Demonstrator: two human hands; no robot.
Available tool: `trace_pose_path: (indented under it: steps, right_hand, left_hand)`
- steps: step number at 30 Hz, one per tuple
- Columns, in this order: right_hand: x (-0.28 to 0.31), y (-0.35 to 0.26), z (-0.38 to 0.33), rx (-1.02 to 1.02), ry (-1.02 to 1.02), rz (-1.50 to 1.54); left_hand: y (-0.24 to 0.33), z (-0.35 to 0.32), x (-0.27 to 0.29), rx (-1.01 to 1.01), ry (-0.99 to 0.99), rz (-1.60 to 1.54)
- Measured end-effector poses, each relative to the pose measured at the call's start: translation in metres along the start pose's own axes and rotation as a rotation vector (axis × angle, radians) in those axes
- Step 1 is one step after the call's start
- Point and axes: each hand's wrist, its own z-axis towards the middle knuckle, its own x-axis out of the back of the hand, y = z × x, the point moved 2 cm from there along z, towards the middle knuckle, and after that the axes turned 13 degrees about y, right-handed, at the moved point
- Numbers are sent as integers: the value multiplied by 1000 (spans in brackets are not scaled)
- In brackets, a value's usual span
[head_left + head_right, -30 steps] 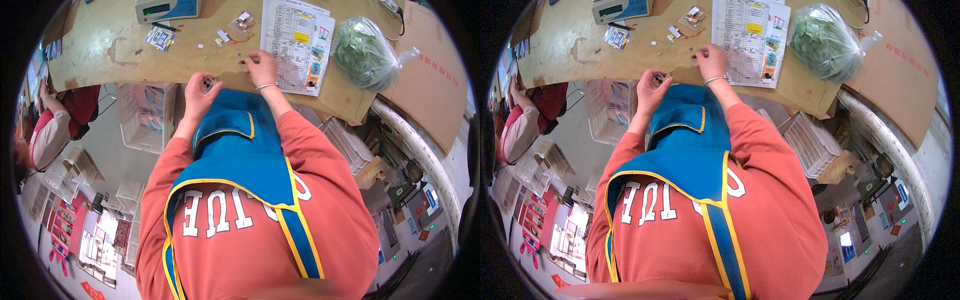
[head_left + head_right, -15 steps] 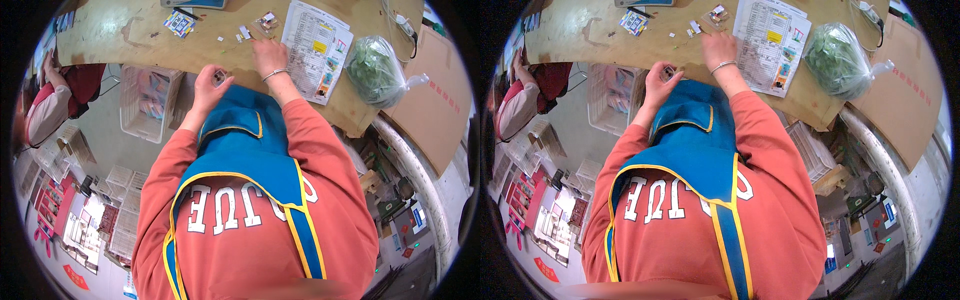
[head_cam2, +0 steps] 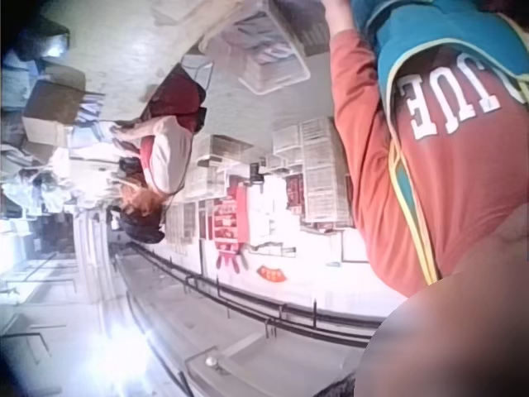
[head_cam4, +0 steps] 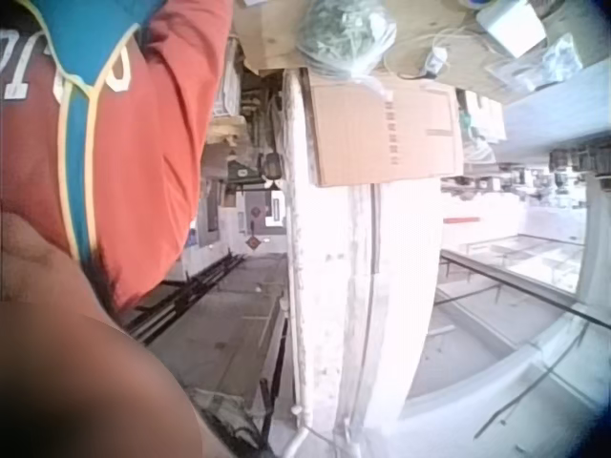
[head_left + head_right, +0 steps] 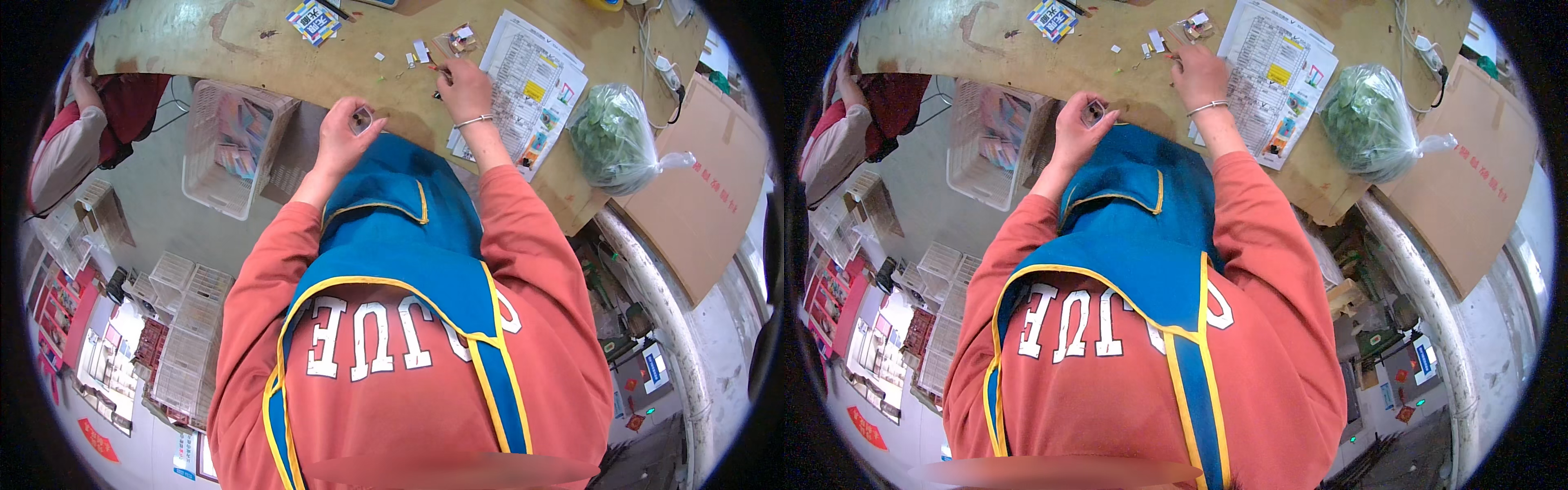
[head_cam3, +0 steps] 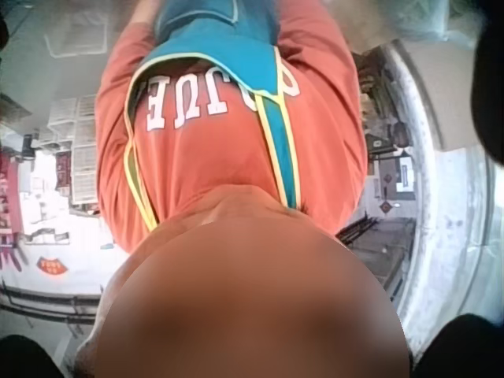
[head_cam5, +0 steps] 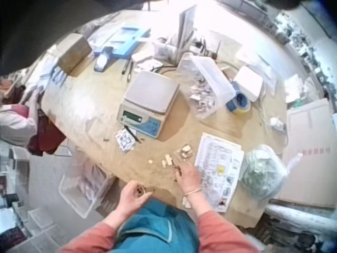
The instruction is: The person assembles small electronic components by hand, connecting wires and placing parts into a small container. They then weigh the assembled units on a digital scale and place them into a plastic container.
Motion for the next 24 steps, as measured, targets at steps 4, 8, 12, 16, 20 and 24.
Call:
trace_pose_path:
  steps: [4,8,12,16,20,24]
  right_hand:
    - [-11,-6,7,99,-62,-115]
    - [-19,-9,10,109,-127,-212]
    - [-23,-11,10,136,-137,-272]
    - [-23,-16,11,176,-146,-304]
    - [-15,-20,0,192,-250,-292]
    - [0,-13,-10,47,-106,-19]
  left_hand:
    - [-2,0,0,21,1,-13]
    - [-4,1,4,11,9,-12]
    - [-6,2,6,-28,25,-16]
    - [-8,1,7,-15,25,-33]
    - [-9,1,8,-20,32,-35]
    - [-12,1,10,-24,26,-17]
